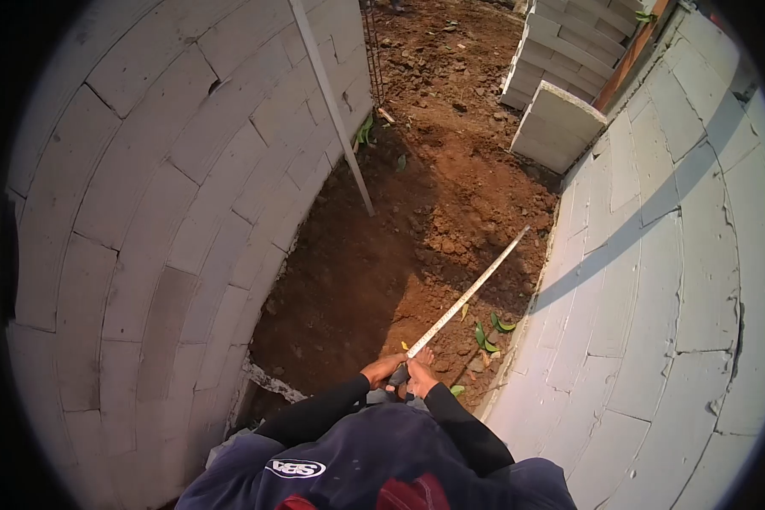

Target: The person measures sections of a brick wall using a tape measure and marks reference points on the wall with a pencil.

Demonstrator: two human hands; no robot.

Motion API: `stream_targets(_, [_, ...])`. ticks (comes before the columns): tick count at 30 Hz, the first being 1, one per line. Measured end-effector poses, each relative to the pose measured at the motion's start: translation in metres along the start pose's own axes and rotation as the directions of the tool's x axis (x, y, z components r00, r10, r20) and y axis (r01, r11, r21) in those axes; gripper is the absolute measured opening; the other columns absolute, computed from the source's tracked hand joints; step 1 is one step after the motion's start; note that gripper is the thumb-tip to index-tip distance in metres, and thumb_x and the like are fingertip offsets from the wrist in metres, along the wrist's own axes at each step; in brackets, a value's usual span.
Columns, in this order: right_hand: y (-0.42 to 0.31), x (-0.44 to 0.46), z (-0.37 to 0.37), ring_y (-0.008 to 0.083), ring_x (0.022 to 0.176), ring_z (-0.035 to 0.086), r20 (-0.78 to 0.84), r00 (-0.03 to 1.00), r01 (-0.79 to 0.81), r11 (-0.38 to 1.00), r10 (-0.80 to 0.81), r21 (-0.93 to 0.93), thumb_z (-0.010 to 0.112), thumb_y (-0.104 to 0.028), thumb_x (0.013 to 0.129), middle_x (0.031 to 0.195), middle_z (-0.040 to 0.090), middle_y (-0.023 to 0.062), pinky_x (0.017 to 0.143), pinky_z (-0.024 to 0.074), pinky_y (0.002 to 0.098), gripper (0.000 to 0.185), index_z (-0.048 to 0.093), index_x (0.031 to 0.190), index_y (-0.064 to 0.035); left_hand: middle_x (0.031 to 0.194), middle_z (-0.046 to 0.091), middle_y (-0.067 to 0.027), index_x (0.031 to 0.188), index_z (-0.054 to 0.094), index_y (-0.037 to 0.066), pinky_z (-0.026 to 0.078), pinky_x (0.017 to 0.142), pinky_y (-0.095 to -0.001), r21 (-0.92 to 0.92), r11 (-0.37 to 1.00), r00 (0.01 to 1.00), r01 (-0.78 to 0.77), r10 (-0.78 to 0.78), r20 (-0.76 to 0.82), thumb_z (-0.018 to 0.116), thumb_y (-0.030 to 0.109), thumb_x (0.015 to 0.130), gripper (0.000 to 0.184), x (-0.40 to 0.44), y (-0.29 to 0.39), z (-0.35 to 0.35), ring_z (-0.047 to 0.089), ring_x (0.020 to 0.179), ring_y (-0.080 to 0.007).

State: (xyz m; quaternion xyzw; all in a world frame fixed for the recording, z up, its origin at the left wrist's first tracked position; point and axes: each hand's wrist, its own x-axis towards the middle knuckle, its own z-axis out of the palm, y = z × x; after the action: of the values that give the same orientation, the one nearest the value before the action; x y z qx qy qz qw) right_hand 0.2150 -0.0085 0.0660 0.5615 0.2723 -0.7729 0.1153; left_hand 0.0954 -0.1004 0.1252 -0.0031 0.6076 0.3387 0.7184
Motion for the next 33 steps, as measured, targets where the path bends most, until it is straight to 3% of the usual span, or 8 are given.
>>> stream_targets(7, [-0.043,-0.042,0.059,0.0064,0.048,0.03,0.156,0.987,0.1,0.91,-0.039,-0.403,0.065,-0.038,0.099,0.065,0.039,-0.0074,0.044,0.0194,0.0282,0.028,0.058,0.085,-0.0141,0.121,0.06,-0.003,0.125,0.063,0.016,0.053,0.071,-0.0397,-0.151,0.985,0.963,0.081,-0.116,-0.244,0.052,0.049,0.094,0.047,-0.064,-0.008,-0.042,0.054,0.108,-0.0187])
stream_targets(10, [0.012,0.055,0.054,0.0094,0.056,0.042,0.363,0.929,0.006,0.977,0.073,-0.213,0.068,-0.035,0.097,0.069,0.051,-0.0039,0.047,0.0291,0.0292,0.028,0.065,0.097,-0.0074,0.115,0.06,-0.0034,0.119,0.064,0.01,0.05,0.068,-0.0388,-0.248,0.967,0.938,0.063,-0.142,-0.317,0.054,0.051,0.09,0.052,-0.088,-0.053,-0.055,0.054,0.099,-0.0178])
stream_targets(14, [-0.039,0.021,0.107,0.0074,0.047,0.04,0.21,0.965,0.229,0.896,-0.158,-0.38,0.07,-0.035,0.093,0.066,0.056,-0.0031,0.042,0.0252,0.0293,0.028,0.069,0.081,-0.0086,0.09,0.069,-0.0052,0.105,0.075,0.005,0.048,0.056,-0.0325,-0.234,0.97,0.867,-0.071,-0.056,-0.494,0.056,0.048,0.095,0.048,-0.14,-0.134,-0.072,0.061,0.075,-0.0159])
stream_targets(16, [-0.053,0.033,0.127,0.0101,0.05,0.049,0.206,0.941,0.332,0.846,-0.267,-0.418,0.074,-0.033,0.09,0.067,0.062,0.001,0.044,0.0325,0.0328,0.03,0.074,0.082,-0.0043,0.099,0.073,-0.0061,0.114,0.074,0.001,0.051,0.066,-0.0313,-0.447,0.891,0.869,0.082,-0.284,-0.405,0.063,0.051,0.099,0.053,-0.183,-0.166,-0.077,0.065,0.083,-0.0154])
stream_targets(21, [-0.026,0.09,0.202,0.0134,0.068,0.061,0.231,0.971,0.205,0.717,-0.063,-0.667,0.078,-0.031,0.087,0.079,0.069,0.0043,0.059,0.0464,0.0328,0.027,0.078,0.091,-0.0048,0.094,0.072,-0.0003,0.108,0.076,0.005,0.049,0.081,-0.0266,-0.474,0.879,0.828,-0.047,-0.231,-0.511,0.066,0.042,0.098,0.04,-0.249,-0.24,-0.091,0.063,0.088,-0.0098])
stream_targets(25, [0.056,0.191,0.239,0.0172,0.083,0.065,0.781,0.612,0.397,0.806,0.124,-0.439,0.077,-0.031,0.087,0.085,0.071,0.0047,0.071,0.0486,0.0367,0.027,0.078,0.093,-0.0045,0.09,0.071,0.0002,0.106,0.076,0.005,0.048,0.078,-0.0268,-0.469,0.883,0.788,-0.01,-0.282,-0.547,0.064,0.035,0.097,0.034,-0.288,-0.278,-0.118,0.062,0.085,-0.0098])
stream_targets(29, [0.02,0.129,0.336,0.0192,0.079,0.066,0.308,0.952,0.228,0.664,0.003,-0.712,0.08,-0.031,0.082,0.077,0.07,0.0074,0.07,0.0486,0.0383,0.028,0.076,0.082,-0.0034,0.087,0.07,0.0007,0.103,0.075,0.005,0.047,0.075,-0.027,-0.435,0.9,0.757,-0.031,-0.263,-0.598,0.062,0.029,0.096,0.028,-0.326,-0.317,-0.133,0.06,0.081,-0.0097])
stream_targets(33, [-0.063,0.171,0.368,0.0171,0.068,0.058,0.266,0.937,0.347,0.704,-0.227,-0.62,0.076,-0.026,0.087,0.075,0.066,0.0064,0.059,0.042,0.0388,0.026,0.074,0.087,0.0005,0.084,0.069,0.0012,0.101,0.075,0.005,0.046,0.072,-0.0272,-0.437,0.897,0.73,-0.057,-0.262,-0.632,0.061,0.022,0.095,0.023,-0.376,-0.366,-0.105,0.058,0.077,-0.0097])
